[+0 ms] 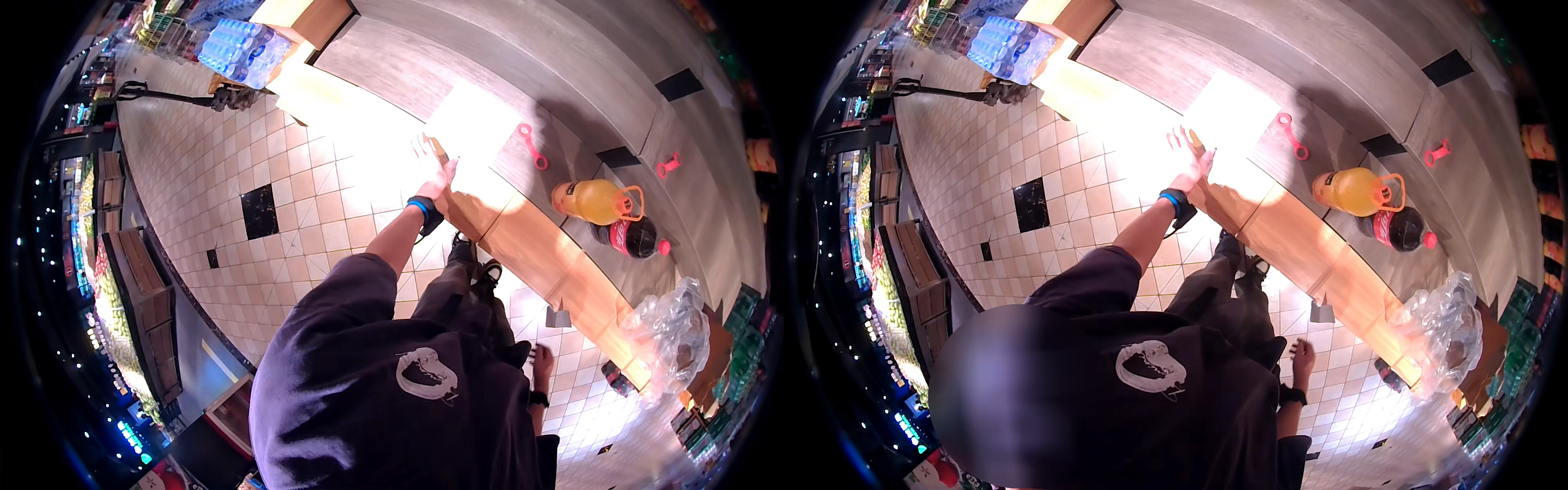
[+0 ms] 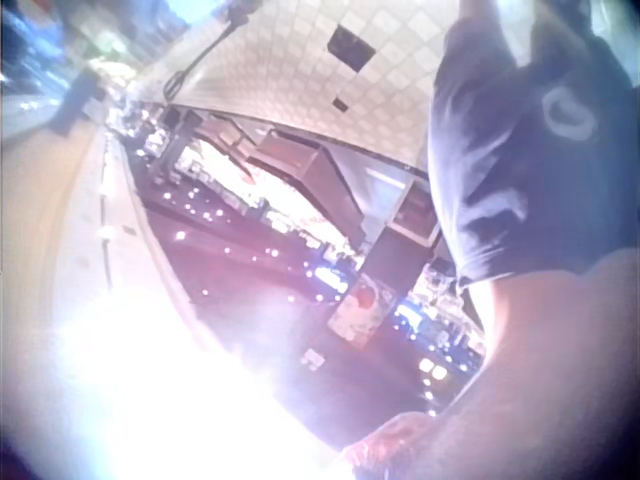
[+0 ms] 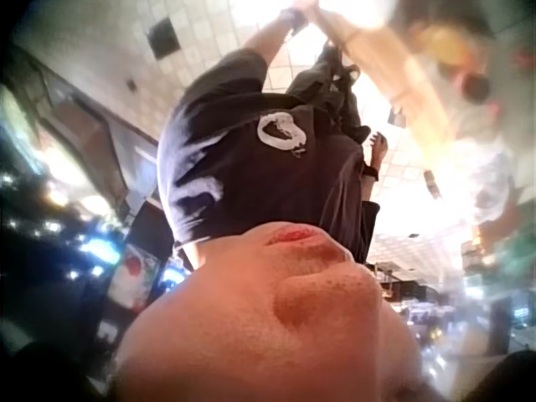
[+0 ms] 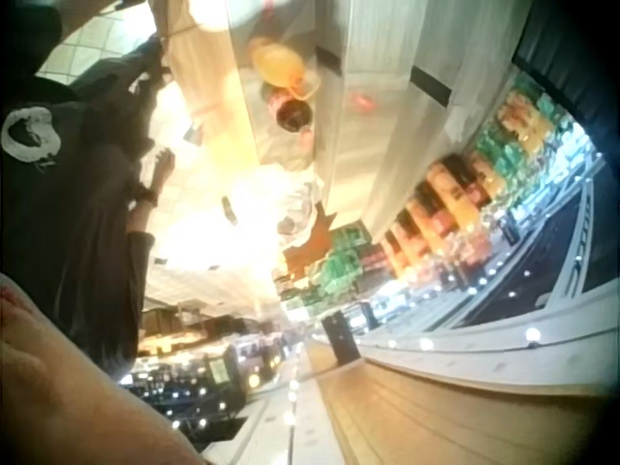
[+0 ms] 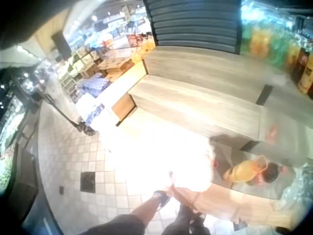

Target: The person removes plastic wrapping from a pack of beverage bottles, applies labels to the individual bottles, and places the bottles onto a store shelf.

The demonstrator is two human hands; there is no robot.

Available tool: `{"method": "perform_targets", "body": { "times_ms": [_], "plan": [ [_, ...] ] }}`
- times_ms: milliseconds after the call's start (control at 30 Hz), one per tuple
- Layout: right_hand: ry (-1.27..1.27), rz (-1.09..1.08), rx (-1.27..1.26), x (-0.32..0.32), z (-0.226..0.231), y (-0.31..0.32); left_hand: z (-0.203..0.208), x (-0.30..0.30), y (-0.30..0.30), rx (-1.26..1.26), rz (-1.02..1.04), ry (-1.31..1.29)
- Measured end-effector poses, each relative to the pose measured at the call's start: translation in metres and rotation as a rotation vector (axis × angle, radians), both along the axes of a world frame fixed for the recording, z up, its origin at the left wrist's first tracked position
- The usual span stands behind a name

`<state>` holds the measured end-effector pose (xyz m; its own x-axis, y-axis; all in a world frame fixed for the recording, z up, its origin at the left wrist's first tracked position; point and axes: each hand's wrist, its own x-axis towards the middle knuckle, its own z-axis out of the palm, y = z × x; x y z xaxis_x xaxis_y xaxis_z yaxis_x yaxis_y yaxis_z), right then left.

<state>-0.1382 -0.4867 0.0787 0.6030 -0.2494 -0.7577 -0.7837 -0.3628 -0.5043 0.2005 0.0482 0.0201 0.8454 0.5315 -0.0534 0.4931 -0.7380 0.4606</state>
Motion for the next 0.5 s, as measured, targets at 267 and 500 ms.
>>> {"method": "perform_targets", "body": {
  "times_ms": [267, 500],
  "plan": [
    [-0.385, 0.305, 0.040, 0.132, 0.020, 0.048, 0.015, 0.001, 0.020, -0.326, 0.326, 0.136],
    [-0.730, 0.507, 0.335, 0.215, 0.079, 0.203, 0.075, -0.068, -0.020, -1.507, 0.268, -0.276]
  ]
}}
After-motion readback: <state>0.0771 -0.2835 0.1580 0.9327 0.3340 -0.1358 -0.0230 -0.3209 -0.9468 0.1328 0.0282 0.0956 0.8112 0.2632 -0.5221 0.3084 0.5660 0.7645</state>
